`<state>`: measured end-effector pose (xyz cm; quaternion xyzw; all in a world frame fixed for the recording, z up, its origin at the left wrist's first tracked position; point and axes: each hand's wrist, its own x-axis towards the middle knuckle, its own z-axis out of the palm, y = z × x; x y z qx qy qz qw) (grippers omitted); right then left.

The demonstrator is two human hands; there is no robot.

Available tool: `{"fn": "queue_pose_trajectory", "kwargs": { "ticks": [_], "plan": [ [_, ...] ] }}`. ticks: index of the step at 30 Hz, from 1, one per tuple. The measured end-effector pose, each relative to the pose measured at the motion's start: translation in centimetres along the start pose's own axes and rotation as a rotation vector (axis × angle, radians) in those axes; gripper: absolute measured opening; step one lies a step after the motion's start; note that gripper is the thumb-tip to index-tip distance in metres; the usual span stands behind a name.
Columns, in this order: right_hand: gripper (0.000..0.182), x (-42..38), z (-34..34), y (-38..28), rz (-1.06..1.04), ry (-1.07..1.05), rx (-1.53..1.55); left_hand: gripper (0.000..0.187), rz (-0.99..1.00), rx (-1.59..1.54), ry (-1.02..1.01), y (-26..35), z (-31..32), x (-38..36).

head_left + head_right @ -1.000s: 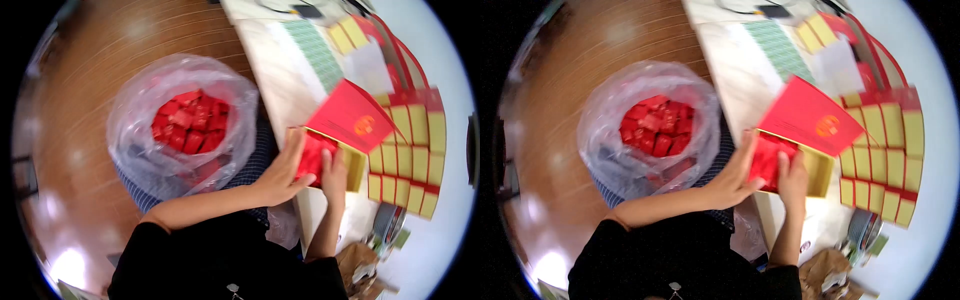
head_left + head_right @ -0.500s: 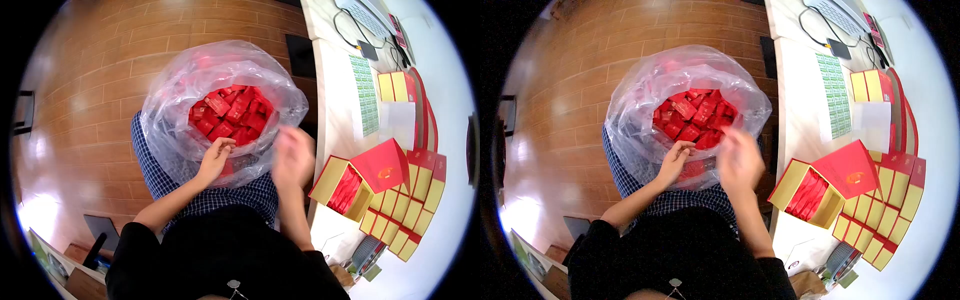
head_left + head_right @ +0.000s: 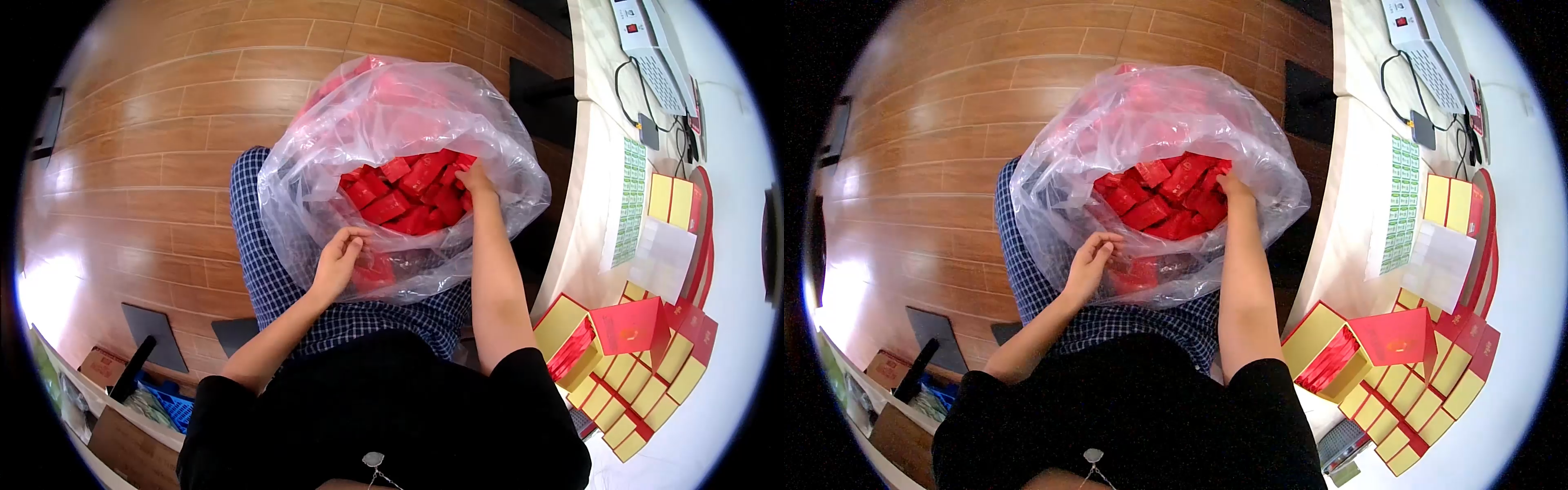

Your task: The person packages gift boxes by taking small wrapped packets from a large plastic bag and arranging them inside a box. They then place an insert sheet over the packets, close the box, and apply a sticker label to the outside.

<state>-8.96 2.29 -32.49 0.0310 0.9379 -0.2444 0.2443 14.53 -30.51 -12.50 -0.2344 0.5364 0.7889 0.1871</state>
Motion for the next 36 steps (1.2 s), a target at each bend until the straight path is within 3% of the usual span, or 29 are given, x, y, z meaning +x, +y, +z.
{"fn": "queue_pose_trajectory", "kwargs": {
  "ticks": [3, 6, 8, 10, 12, 14, 16, 18, 19, 21, 22, 24, 26, 28, 29, 30, 32, 33, 34, 36],
  "plan": [
    [0.084, 0.5, 0.8, 2.1, -0.077, 0.014, -0.013, 0.020, 0.028, 0.070, 0.010, -0.5, -0.3, 0.8],
    [0.089, -4.5, -2.5, -5.6, -0.126, 0.131, -0.244, 0.020, 0.049, 0.066, 0.010, 0.2, 0.1, 1.1],
    [0.096, -8.9, -4.5, -11.6, 0.009, 0.102, -0.361, 0.020, 0.051, 0.062, -0.002, 0.1, 0.2, 1.5],
    [0.098, -10.3, -3.2, -11.8, -0.038, 0.210, -0.426, 0.020, 0.055, 0.061, -0.008, -0.1, 0.2, 1.8],
    [0.091, -13.1, -3.2, -14.0, 0.060, 0.075, -0.030, 0.024, 0.080, 0.043, -0.033, -0.2, 0.2, 2.0],
    [0.092, -14.9, -0.5, -13.4, -0.199, 0.067, 0.356, 0.030, 0.043, 0.047, -0.006, 0.6, 0.4, 2.0],
    [0.092, -18.5, -0.1, -16.3, -0.102, -0.105, 0.559, 0.038, 0.007, 0.058, 0.014, 0.8, 0.9, 2.3],
    [0.093, -21.2, 1.4, -17.7, -0.147, -0.149, 0.689, 0.056, 0.170, 0.045, 0.070, 0.2, 1.2, 2.8],
    [0.093, -22.7, 1.0, -19.1, -0.124, -0.206, 0.769, 0.056, 0.169, 0.055, 0.067, 0.7, 1.5, 2.6],
    [0.087, -24.6, 1.5, -20.0, -0.222, -0.203, 0.698, 0.068, 0.185, 0.213, 0.033, 1.8, 1.9, 2.5],
    [0.083, -25.7, 0.6, -21.2, -0.260, -0.203, 0.682, 0.068, 0.189, 0.224, 0.026, 1.9, 1.6, 2.8],
    [0.082, -26.4, 1.0, -21.1, -0.283, -0.169, 0.693, 0.074, 0.102, 0.296, -0.173, 2.7, 1.2, 3.3],
    [0.082, -26.7, 0.9, -20.8, -0.305, -0.137, 0.698, 0.071, 0.089, 0.327, -0.188, 3.8, 1.5, 3.0],
    [0.083, -27.1, 0.1, -20.2, -0.181, -0.299, 0.826, 0.065, 0.118, 0.134, -0.019, 4.5, 1.8, 3.2],
    [0.080, -27.3, 0.6, -19.4, -0.152, -0.369, 1.038, 0.056, 0.153, 0.014, 0.005, 4.3, 1.3, 3.7],
    [0.080, -27.6, 0.3, -18.9, -0.152, -0.368, 1.042, 0.056, 0.153, 0.018, 0.004, 4.8, 1.0, 3.9],
    [0.080, -28.2, -0.4, -17.8, -0.135, -0.432, 1.086, 0.051, 0.070, -0.310, -0.043, 5.8, 0.4, 3.9],
    [0.066, -28.8, -0.8, -18.0, -0.166, -0.361, 1.073, 0.048, -0.019, -0.291, -0.021, 5.9, 0.0, 3.8],
    [0.066, -29.1, -1.4, -18.1, -0.165, -0.355, 1.076, 0.048, -0.021, -0.288, -0.026, 6.0, -0.3, 3.8],
    [0.069, -29.9, -2.9, -18.4, -0.420, -0.101, 0.695, 0.047, -0.118, -0.319, -0.123, 6.0, -0.7, 3.6]
  ]
}}
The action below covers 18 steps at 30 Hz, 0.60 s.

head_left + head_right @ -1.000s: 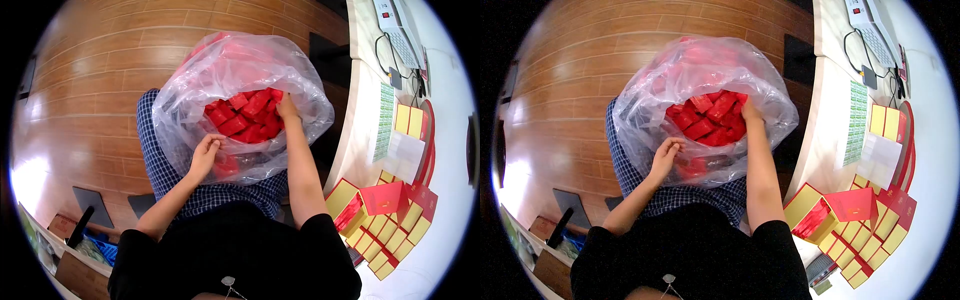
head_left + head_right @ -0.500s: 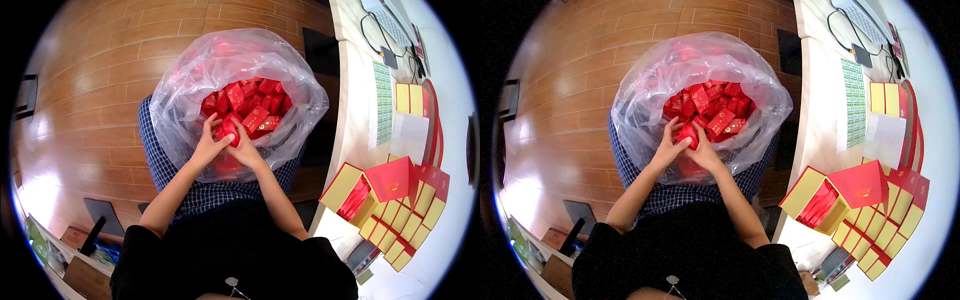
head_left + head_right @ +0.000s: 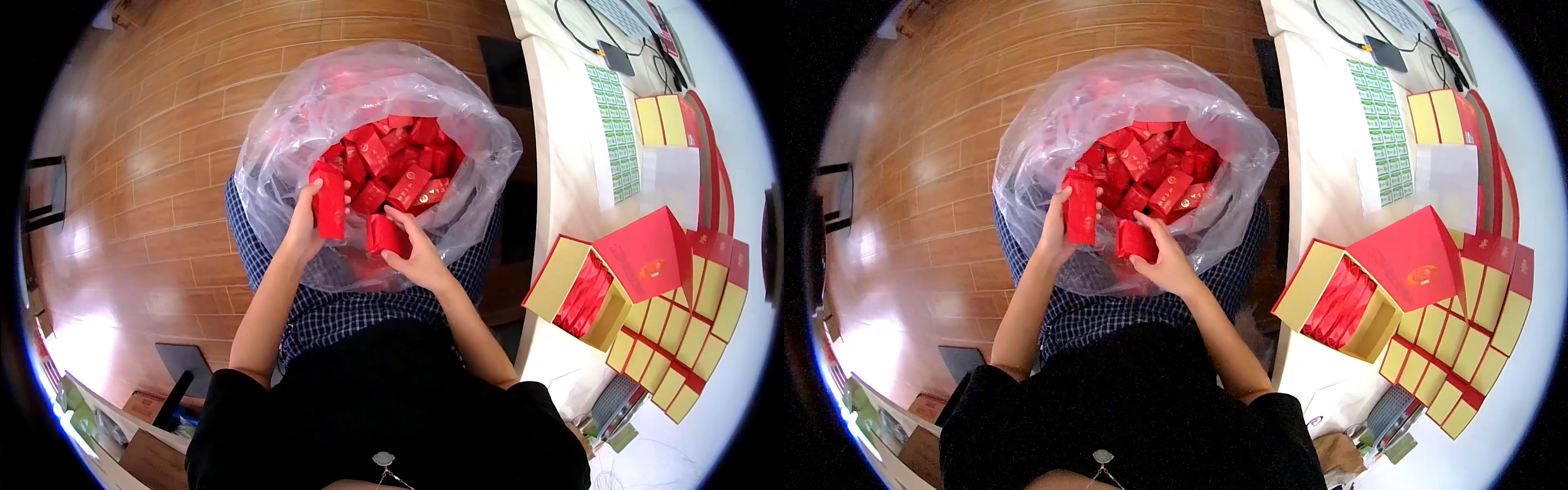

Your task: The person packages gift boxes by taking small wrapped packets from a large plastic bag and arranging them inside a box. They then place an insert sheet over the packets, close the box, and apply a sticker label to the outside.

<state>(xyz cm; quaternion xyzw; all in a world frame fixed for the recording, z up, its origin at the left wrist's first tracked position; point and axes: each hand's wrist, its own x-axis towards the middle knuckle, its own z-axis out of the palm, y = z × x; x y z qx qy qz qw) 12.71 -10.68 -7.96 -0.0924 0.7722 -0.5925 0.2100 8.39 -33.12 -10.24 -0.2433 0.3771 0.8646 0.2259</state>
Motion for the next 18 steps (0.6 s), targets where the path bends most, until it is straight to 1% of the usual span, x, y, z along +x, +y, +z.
{"fn": "queue_pose_trajectory", "kwargs": {
  "ticks": [1, 2, 4, 5, 6, 8, 9, 10, 12, 13, 15, 16, 18],
  "plan": [
    [0.068, -0.2, -0.1, -1.0, -0.028, 0.066, -0.101, 0.046, -0.046, -0.070, -0.021, -0.1, 0.3, -0.1],
    [0.068, -0.1, -0.2, -1.5, -0.026, 0.076, -0.098, 0.046, -0.052, -0.063, -0.026, -0.4, 0.5, -0.3],
    [0.064, 0.3, -0.5, -2.3, -0.291, 0.096, -0.222, 0.045, -0.248, -0.155, -0.070, -1.3, 0.5, -0.6],
    [0.060, 0.3, -0.2, -2.9, -0.324, 0.101, -0.222, 0.043, -0.349, -0.242, -0.036, -1.9, 0.6, -0.8],
    [0.061, 0.3, 0.3, -2.9, -0.376, 0.095, -0.246, 0.043, -0.351, -0.239, -0.035, -2.5, 0.7, -0.9],
    [0.059, 0.3, 1.5, -2.8, -0.496, 0.054, -0.263, 0.041, -0.493, -0.261, -0.147, -3.5, 0.6, -1.3],
    [0.057, 0.2, 2.2, -2.4, -0.512, 0.011, -0.281, 0.042, -0.485, -0.365, -0.238, -4.0, 0.7, -1.7],
    [0.053, 0.2, 3.0, -2.1, -0.543, 0.007, -0.290, 0.044, -0.577, -0.451, -0.306, -4.4, 1.0, -1.7],
    [0.049, 0.1, 3.7, -1.9, -0.516, 0.008, -0.245, 0.044, -0.615, -0.353, -0.395, -3.5, 2.4, -2.2],
    [0.049, 0.2, 3.6, -1.9, -0.517, 0.008, -0.245, 0.044, -0.613, -0.353, -0.394, -3.8, 1.8, -1.9],
    [0.047, 0.7, 3.0, -1.7, -0.426, 0.006, -0.124, 0.046, -0.403, -0.224, -0.113, -4.4, -0.4, -1.2],
    [0.047, 1.1, 2.5, -0.7, -0.423, 0.010, -0.120, 0.046, -0.408, -0.220, -0.111, -4.0, -0.8, -1.2],
    [0.049, 2.8, 1.2, 3.3, -0.312, 0.117, -0.237, 0.050, -0.367, -0.096, -0.076, -3.3, -1.2, -1.1]
  ]
}}
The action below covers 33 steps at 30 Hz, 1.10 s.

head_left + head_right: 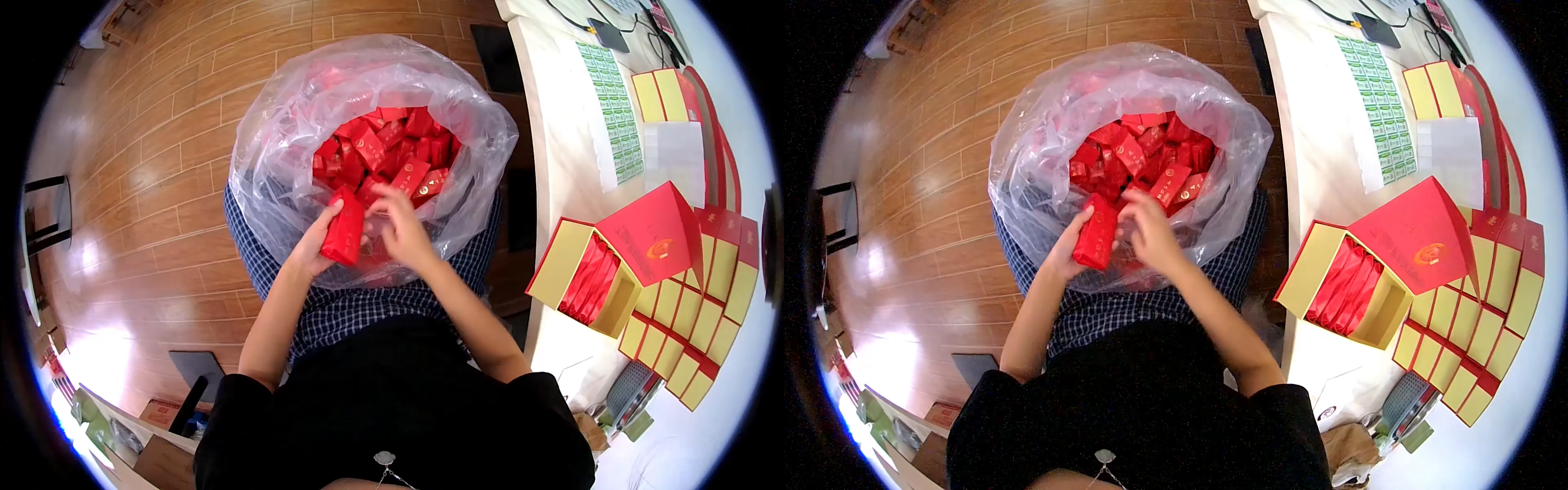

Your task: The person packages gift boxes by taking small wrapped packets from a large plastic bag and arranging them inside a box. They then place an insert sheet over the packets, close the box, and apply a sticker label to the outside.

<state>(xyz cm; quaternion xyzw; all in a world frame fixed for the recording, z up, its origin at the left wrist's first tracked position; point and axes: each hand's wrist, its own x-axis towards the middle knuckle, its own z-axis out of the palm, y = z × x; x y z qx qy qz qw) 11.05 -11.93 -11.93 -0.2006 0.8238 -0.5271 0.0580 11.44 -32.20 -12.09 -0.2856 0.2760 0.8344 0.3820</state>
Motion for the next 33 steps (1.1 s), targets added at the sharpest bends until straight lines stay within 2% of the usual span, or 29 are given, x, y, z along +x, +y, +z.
{"fn": "queue_pose_trajectory", "kwargs": {
  "ticks": [2, 3, 5, 6, 8, 9, 10, 12, 13, 15, 18, 19, 21, 22, 24, 25, 27, 28, 30, 31, 32, 33],
  "plan": [
    [0.061, 1.2, -0.4, 4.3, 0.092, 0.057, -0.289, 0.049, 0.070, 0.011, 0.003, 0.3, 0.2, -0.3],
    [0.061, 1.7, -0.4, 6.3, 0.091, 0.059, -0.286, 0.048, 0.067, -0.028, -0.033, 0.4, -0.1, -0.3],
    [0.070, 2.2, -0.1, 9.5, 0.173, -0.106, -0.765, 0.048, 0.060, -0.066, -0.063, 0.2, -0.4, -0.5],
    [0.070, 2.5, 0.0, 10.3, 0.176, -0.105, -0.761, 0.047, 0.075, -0.008, -0.020, -0.2, -0.3, -0.6],
    [0.086, 2.8, 0.0, 11.7, 0.247, -0.450, -0.909, 0.047, 0.091, 0.053, 0.019, -0.6, -0.1, -0.7],
    [0.062, 2.9, 0.0, 11.7, 0.197, -0.483, -0.969, 0.046, 0.089, 0.145, 0.059, -0.7, -0.1, -0.7],
    [0.062, 3.0, -0.2, 11.7, 0.195, -0.485, -0.969, 0.046, 0.088, 0.235, 0.100, -0.8, -0.1, -0.7],
    [0.047, 3.2, -0.5, 11.8, 0.184, -0.572, -0.999, 0.046, 0.115, 0.194, 0.139, -1.0, -0.1, -0.5],
    [0.047, 3.1, -0.6, 12.0, 0.181, -0.576, -1.000, 0.046, 0.112, 0.182, 0.167, -0.9, -0.1, -0.5],
    [0.034, 2.5, -0.8, 12.0, 0.156, -0.495, -0.995, 0.046, 0.104, 0.170, 0.195, -0.9, 0.1, -0.6],
    [0.034, 2.4, -0.7, 11.8, 0.189, -0.416, -1.007, 0.046, 0.148, 0.200, 0.228, -0.7, 0.5, -0.3],
    [0.034, 2.6, -1.2, 11.1, 0.191, -0.417, -1.006, 0.045, 0.217, 0.216, 0.209, -0.8, 0.3, 0.0],
    [0.034, 2.8, -2.6, 9.2, 0.237, -0.223, -0.840, 0.044, 0.286, 0.224, 0.194, -0.8, 0.1, 0.3],
    [0.034, 2.8, -2.9, 8.2, 0.236, -0.226, -0.841, 0.043, 0.276, 0.206, 0.193, -0.5, 0.1, 0.2],
    [0.032, 2.4, -3.1, 6.2, 0.444, 0.089, -0.278, 0.042, 0.264, 0.187, 0.186, -0.4, 0.2, 0.4],
    [0.032, 2.3, -3.1, 5.5, 0.447, 0.091, -0.283, 0.043, 0.290, 0.167, 0.174, -0.5, 0.2, 0.6],
    [0.041, 1.9, -2.7, 4.2, 0.871, -0.004, 0.744, 0.043, 0.310, 0.147, 0.156, -0.9, 0.2, 1.3],
    [0.045, 1.5, -2.0, 2.9, 0.910, 0.002, 0.838, 0.048, 0.313, 0.166, 0.136, -1.2, 0.1, 1.7],
    [0.049, 1.2, -0.5, 2.1, 0.998, -0.114, 0.881, 0.052, 0.317, 0.181, 0.122, -1.6, 0.0, 2.0],
    [0.049, 1.3, 0.0, 1.6, 1.000, -0.119, 0.880, 0.059, 0.376, 0.338, 0.160, -2.0, 0.3, 2.1],
    [0.047, 1.5, 0.4, 1.1, 0.988, -0.180, 0.757, 0.065, 0.432, 0.496, 0.199, -2.2, 0.4, 2.2],
    [0.045, 1.8, 0.7, 0.7, 0.971, -0.237, 0.634, 0.075, 0.415, 0.526, 0.167, -2.4, 0.0, 2.3]
  ]
}}
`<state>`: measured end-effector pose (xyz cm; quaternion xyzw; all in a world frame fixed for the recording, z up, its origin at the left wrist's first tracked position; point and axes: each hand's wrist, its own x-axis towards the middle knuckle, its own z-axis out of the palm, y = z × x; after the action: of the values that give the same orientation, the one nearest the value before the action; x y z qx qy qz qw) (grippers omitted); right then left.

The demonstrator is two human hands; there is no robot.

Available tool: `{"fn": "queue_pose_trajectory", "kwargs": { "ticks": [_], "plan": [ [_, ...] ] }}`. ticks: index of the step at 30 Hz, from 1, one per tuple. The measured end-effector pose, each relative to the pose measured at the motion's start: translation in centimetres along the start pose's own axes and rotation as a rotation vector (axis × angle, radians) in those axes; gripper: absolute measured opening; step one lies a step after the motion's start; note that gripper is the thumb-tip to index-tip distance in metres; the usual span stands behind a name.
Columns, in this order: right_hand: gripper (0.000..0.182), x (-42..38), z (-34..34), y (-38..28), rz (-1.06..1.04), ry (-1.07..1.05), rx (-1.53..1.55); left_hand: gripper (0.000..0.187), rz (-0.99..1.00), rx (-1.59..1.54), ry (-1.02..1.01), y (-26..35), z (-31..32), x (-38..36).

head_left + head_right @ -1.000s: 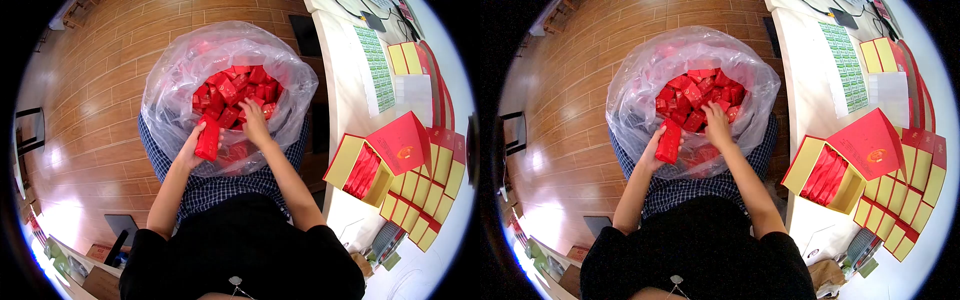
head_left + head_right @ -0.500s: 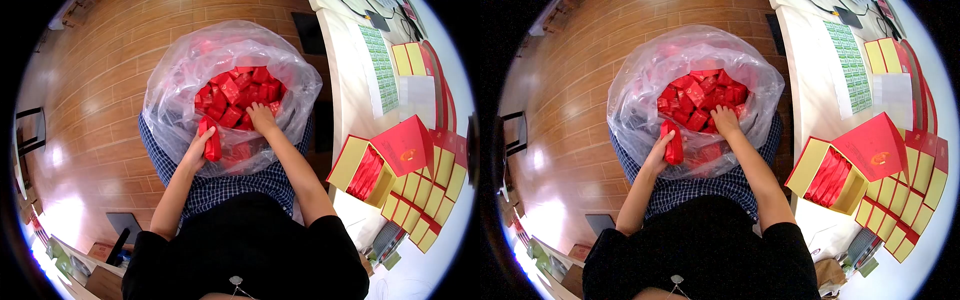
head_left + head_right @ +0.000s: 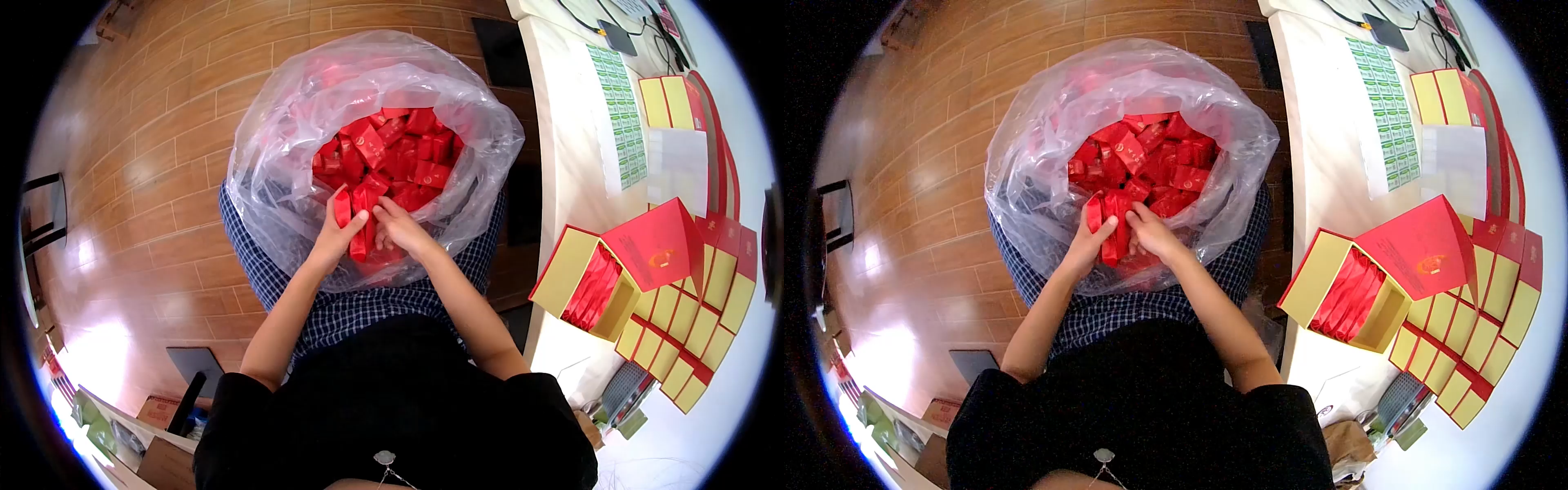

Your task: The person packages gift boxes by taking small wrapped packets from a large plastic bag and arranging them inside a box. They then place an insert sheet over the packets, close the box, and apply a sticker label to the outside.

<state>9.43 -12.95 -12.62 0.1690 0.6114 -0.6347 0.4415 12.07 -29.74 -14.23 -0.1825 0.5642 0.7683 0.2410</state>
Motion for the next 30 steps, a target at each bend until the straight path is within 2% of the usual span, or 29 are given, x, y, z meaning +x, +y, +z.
{"fn": "queue_pose_trajectory", "kwargs": {
  "ticks": [1, 3, 7, 8, 9, 11, 12, 14, 15, 17, 21, 27, 29, 30],
  "plan": [
    [0.045, 0.8, 0.2, 0.5, 0.001, 0.000, -0.001, 0.075, 0.000, -0.001, 0.000, -0.4, -0.2, 0.0],
    [0.041, 2.2, 0.3, 1.6, -0.205, 0.091, -0.658, 0.076, 0.045, 0.088, 0.025, -1.0, -0.5, -0.2],
    [0.041, 4.9, -1.7, 0.2, -0.277, 0.164, -0.755, 0.077, -0.056, -0.039, 0.011, -1.2, -1.3, -0.2],
    [0.045, 5.5, -2.0, -0.6, -0.281, 0.295, -0.776, 0.077, -0.051, 0.006, 0.042, -1.3, -1.1, -0.1],
    [0.041, 5.2, -1.7, -1.8, -0.431, 0.389, -0.856, 0.078, -0.046, 0.053, 0.073, -1.3, -1.0, -0.1],
    [0.040, 6.2, -1.4, -3.5, -0.578, 0.197, -0.721, 0.078, -0.039, 0.097, 0.133, -0.6, -0.4, -0.2],
    [0.040, 5.8, -0.8, -4.1, -0.575, 0.188, -0.722, 0.079, -0.033, 0.142, 0.184, -0.4, -0.3, -0.2],
    [0.039, 4.4, 0.3, -5.4, -0.506, -0.008, -0.728, 0.080, -0.024, 0.123, 0.214, -2.1, -1.3, 0.5],
    [0.036, 3.8, 1.0, -5.4, -0.518, -0.003, -0.777, 0.080, -0.012, 0.107, 0.237, -2.9, -1.8, 1.0],
    [0.034, 4.4, 1.6, -2.7, -0.754, 0.113, -0.771, 0.082, -0.015, 0.080, 0.210, -2.9, -2.1, 1.0],
    [0.034, 3.5, 1.5, -2.6, -0.648, 0.114, -0.740, 0.084, -0.011, 0.147, 0.190, -2.9, -1.9, 0.2],
    [0.025, 4.2, 1.0, -2.3, -0.688, 0.106, -0.830, 0.089, 0.049, 0.206, 0.182, -3.0, -1.6, -0.2],
    [0.015, 4.7, 0.9, -2.2, -0.767, 0.179, -0.857, 0.089, 0.041, 0.183, 0.177, -2.7, -1.6, -0.1],
    [0.013, 5.4, 0.7, -2.0, -0.759, 0.242, -0.721, 0.089, 0.039, 0.186, 0.173, -2.5, -1.5, -0.2]
  ]
}}
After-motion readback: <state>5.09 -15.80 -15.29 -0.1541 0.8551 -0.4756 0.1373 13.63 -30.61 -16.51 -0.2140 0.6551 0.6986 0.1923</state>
